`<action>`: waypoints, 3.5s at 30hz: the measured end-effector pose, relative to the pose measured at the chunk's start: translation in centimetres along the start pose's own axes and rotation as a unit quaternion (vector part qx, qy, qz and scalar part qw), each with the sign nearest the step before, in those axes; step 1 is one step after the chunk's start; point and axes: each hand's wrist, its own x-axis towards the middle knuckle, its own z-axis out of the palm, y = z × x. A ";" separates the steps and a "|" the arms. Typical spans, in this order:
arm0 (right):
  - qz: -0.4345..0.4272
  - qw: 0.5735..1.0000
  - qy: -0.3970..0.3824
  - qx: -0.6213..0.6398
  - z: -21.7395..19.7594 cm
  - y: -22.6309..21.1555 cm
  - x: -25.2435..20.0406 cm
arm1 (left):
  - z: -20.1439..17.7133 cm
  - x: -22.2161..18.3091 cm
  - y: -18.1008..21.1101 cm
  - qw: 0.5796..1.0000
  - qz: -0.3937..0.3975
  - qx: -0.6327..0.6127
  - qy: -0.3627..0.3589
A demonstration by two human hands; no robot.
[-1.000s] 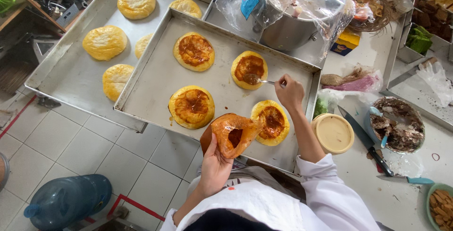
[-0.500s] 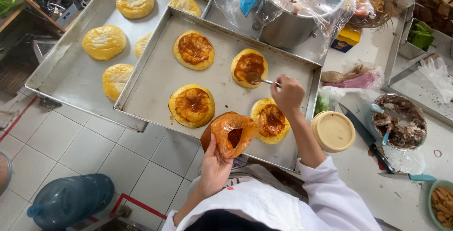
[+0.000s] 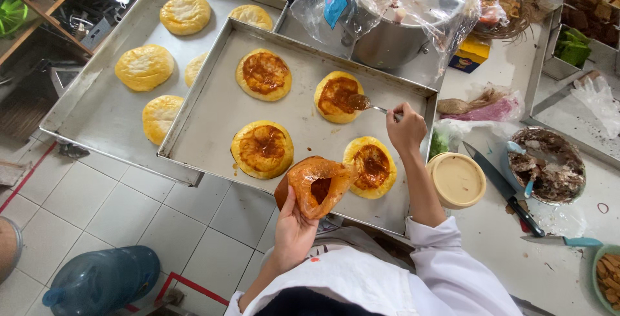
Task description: The person applies a reddish sauce to the center of baked dough rounds using a spoon and then places sliced toppings onto the sauce from a small plate.
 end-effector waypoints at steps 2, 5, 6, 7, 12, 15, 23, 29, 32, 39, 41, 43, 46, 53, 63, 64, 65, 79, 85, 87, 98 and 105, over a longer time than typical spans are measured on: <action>-0.021 0.996 -0.010 0.089 0.1 -0.3 -0.3 | -0.2 0.2 -0.1 1.000 -0.002 -0.002 -0.009; -0.017 0.998 -0.039 0.038 1.0 -1.0 -0.2 | -0.1 0.3 -0.1 1.000 -0.011 0.005 -0.001; -0.017 0.998 -0.039 0.039 1.1 -1.0 0.2 | 0.0 0.2 -0.1 1.000 -0.011 0.006 -0.002; -0.024 0.998 0.009 0.055 1.3 -0.9 0.7 | 0.2 0.2 -0.1 1.000 -0.008 0.005 -0.004; -0.036 0.994 0.074 0.076 3.0 0.9 1.5 | 0.6 0.1 -0.2 1.000 0.000 0.015 0.018; 0.058 0.994 0.038 0.086 2.8 1.7 0.9 | 0.6 0.0 -0.2 1.000 0.002 0.015 0.019; -0.063 0.998 -0.012 0.011 -1.3 -5.0 0.2 | 0.9 0.1 -0.2 1.000 -0.003 0.017 0.010; -0.282 0.957 -0.020 -0.069 -1.3 -13.9 3.0 | 1.0 -0.4 -0.1 1.000 -0.003 0.024 0.011; -0.384 0.909 0.020 -0.162 -1.2 -15.6 4.5 | 0.8 -0.5 0.0 0.999 -0.008 0.037 0.014; -0.452 0.852 -0.078 -0.251 -3.2 -15.6 4.9 | 0.6 -0.6 -0.1 0.999 -0.009 0.029 -0.024; -0.453 0.855 -0.076 -0.241 -3.7 -14.7 4.7 | 0.6 -0.6 -0.2 0.999 -0.002 0.037 0.003; -0.437 0.859 -0.097 -0.248 -4.4 -13.7 4.7 | 0.8 -0.6 -0.2 0.999 -0.001 0.035 0.005; -0.386 0.881 -0.171 -0.215 -6.5 -11.9 4.9 | 1.0 -0.6 -0.3 1.000 -0.002 0.031 0.006; -0.374 0.913 -0.049 -0.157 -9.0 -6.2 4.7 | 1.6 -0.8 -0.3 0.999 0.003 0.032 0.022; 0.012 0.975 -0.213 0.058 0.0 -2.4 2.5 | 1.1 -0.8 -0.1 0.999 -0.003 0.025 0.031; 0.066 0.969 -0.220 0.086 0.4 -2.5 2.3 | 1.0 -0.8 -0.1 0.999 -0.002 0.027 0.019; 0.067 0.969 -0.220 0.086 0.8 -2.6 2.1 | 0.9 -0.7 -0.1 1.000 -0.002 0.029 0.008; -0.043 0.998 -0.036 0.024 -2.1 1.8 -1.3 | 1.0 -0.6 -0.1 0.999 -0.006 0.027 0.024; 0.079 0.993 -0.051 0.066 -0.4 2.6 -0.7 | 1.3 -0.6 0.0 0.999 -0.005 0.034 0.017; 0.096 0.991 -0.039 0.082 -0.1 2.2 -0.7 | 1.4 -0.6 0.0 0.999 -0.007 0.036 0.019; 0.207 0.966 -0.113 0.107 -9.7 4.0 -12.4 | 1.1 -0.3 0.4 1.000 -0.008 0.024 0.011; 0.218 0.962 -0.158 0.048 -9.3 1.8 -20.1 | 1.0 0.2 0.8 0.999 -0.009 0.017 0.032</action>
